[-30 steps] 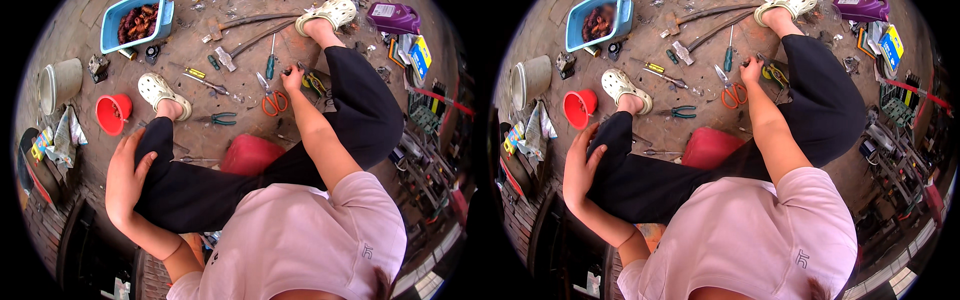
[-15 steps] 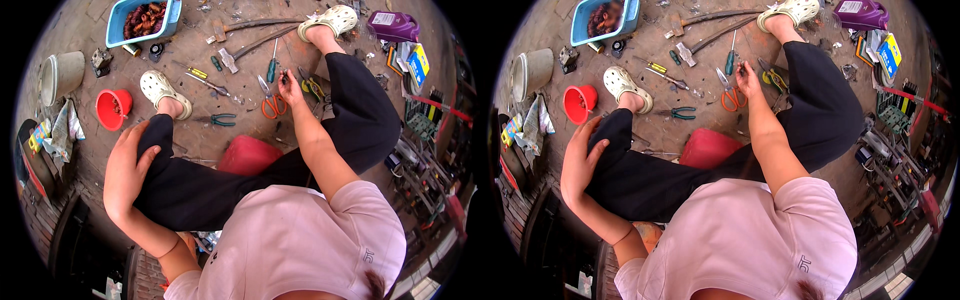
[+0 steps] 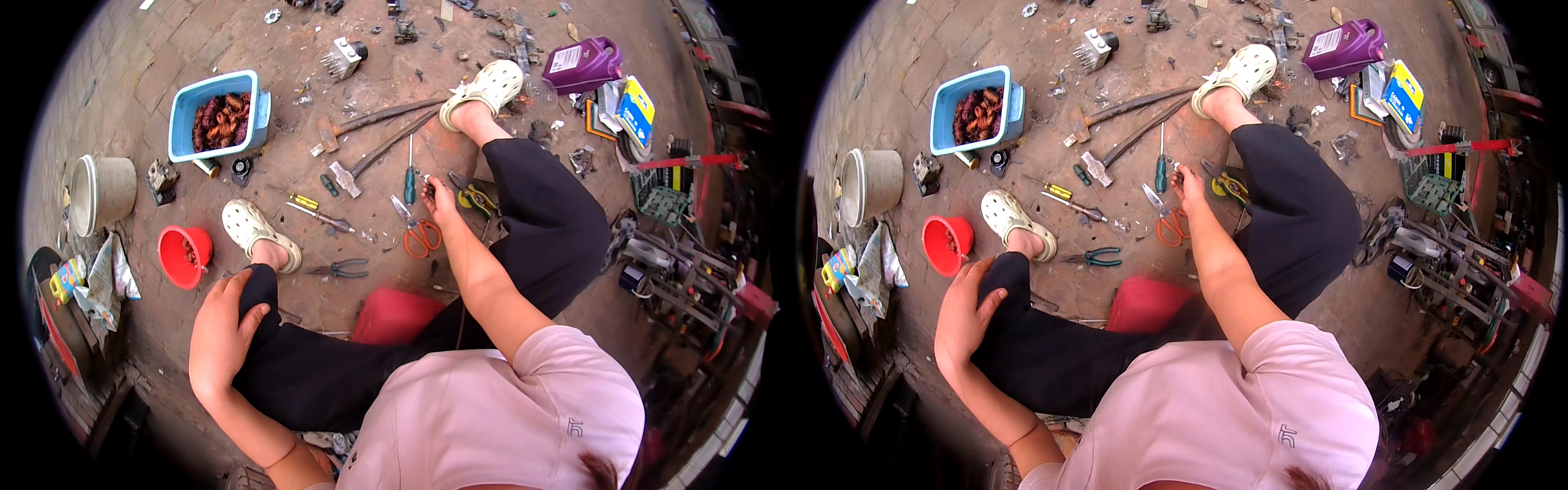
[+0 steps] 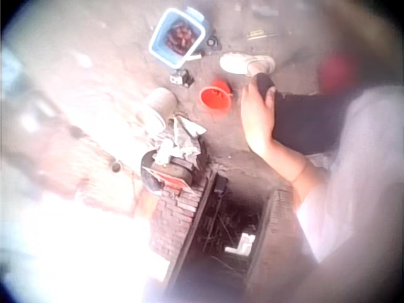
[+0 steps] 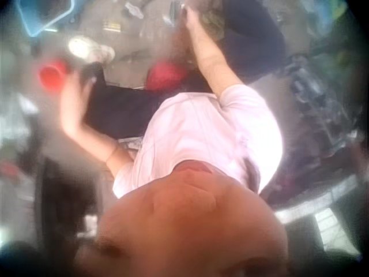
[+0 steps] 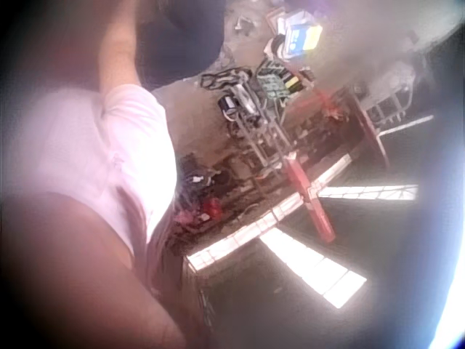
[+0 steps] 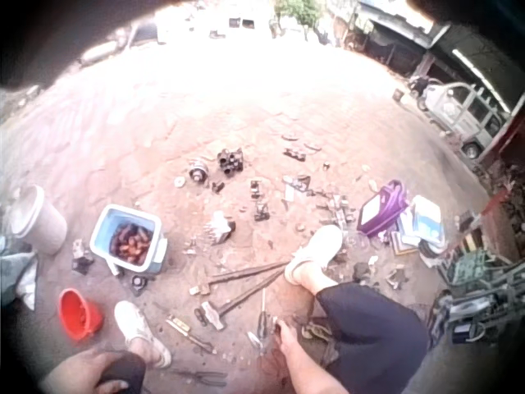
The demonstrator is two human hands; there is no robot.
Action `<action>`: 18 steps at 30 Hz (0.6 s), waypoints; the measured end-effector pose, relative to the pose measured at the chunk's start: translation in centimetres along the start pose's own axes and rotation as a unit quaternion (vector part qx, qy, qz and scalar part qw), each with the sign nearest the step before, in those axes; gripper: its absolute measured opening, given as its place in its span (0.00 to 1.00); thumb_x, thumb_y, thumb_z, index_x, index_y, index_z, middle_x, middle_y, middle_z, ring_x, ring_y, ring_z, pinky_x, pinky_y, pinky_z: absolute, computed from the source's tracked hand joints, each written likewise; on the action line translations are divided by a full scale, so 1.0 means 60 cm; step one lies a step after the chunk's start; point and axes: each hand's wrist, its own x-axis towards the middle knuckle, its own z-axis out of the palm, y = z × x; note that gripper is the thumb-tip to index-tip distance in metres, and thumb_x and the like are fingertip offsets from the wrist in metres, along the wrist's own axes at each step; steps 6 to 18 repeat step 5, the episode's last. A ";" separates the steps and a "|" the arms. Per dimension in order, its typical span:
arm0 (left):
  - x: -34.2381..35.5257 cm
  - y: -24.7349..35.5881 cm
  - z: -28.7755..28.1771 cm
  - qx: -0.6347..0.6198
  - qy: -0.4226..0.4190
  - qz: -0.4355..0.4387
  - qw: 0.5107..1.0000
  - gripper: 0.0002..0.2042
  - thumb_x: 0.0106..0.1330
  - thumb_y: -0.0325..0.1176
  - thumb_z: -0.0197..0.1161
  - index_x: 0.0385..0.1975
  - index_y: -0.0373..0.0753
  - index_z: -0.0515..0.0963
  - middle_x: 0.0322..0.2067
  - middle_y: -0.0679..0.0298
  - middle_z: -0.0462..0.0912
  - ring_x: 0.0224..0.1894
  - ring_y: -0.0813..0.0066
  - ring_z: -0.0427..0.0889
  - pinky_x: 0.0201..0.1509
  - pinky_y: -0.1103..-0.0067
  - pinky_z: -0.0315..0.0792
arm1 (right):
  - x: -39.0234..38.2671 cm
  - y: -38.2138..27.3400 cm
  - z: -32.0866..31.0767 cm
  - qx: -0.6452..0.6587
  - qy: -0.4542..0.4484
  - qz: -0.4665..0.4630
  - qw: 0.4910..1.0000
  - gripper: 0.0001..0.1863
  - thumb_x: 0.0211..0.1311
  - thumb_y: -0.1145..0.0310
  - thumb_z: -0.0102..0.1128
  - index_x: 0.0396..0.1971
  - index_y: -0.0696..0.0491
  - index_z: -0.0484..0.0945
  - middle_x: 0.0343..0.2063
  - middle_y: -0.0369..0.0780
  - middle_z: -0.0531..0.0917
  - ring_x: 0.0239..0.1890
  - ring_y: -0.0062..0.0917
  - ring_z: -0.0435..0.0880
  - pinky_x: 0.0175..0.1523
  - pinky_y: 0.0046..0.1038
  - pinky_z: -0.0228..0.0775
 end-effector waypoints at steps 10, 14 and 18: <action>0.004 -0.004 0.005 0.027 -0.012 0.013 0.999 0.23 0.57 0.31 0.67 0.54 0.33 0.73 0.48 0.47 0.78 0.50 0.46 0.76 0.53 0.65 0.71 | 0.003 -0.004 0.009 -0.058 0.015 -0.003 0.998 0.09 0.59 0.67 0.64 0.37 0.54 0.80 0.26 0.35 0.81 0.27 0.21 0.81 0.29 0.22 0.79; 0.004 -0.004 0.005 0.027 -0.012 0.013 0.999 0.23 0.57 0.31 0.67 0.54 0.33 0.73 0.48 0.47 0.78 0.50 0.46 0.76 0.53 0.65 0.71 | 0.003 -0.004 0.009 -0.058 0.015 -0.003 0.998 0.09 0.59 0.67 0.64 0.37 0.54 0.80 0.26 0.35 0.81 0.27 0.21 0.81 0.29 0.22 0.79; 0.004 -0.004 0.005 0.027 -0.012 0.013 0.999 0.23 0.57 0.31 0.67 0.54 0.33 0.73 0.48 0.47 0.78 0.50 0.46 0.76 0.53 0.65 0.71 | 0.003 -0.004 0.009 -0.058 0.015 -0.003 0.998 0.09 0.59 0.67 0.64 0.37 0.54 0.80 0.26 0.35 0.81 0.27 0.21 0.81 0.29 0.22 0.79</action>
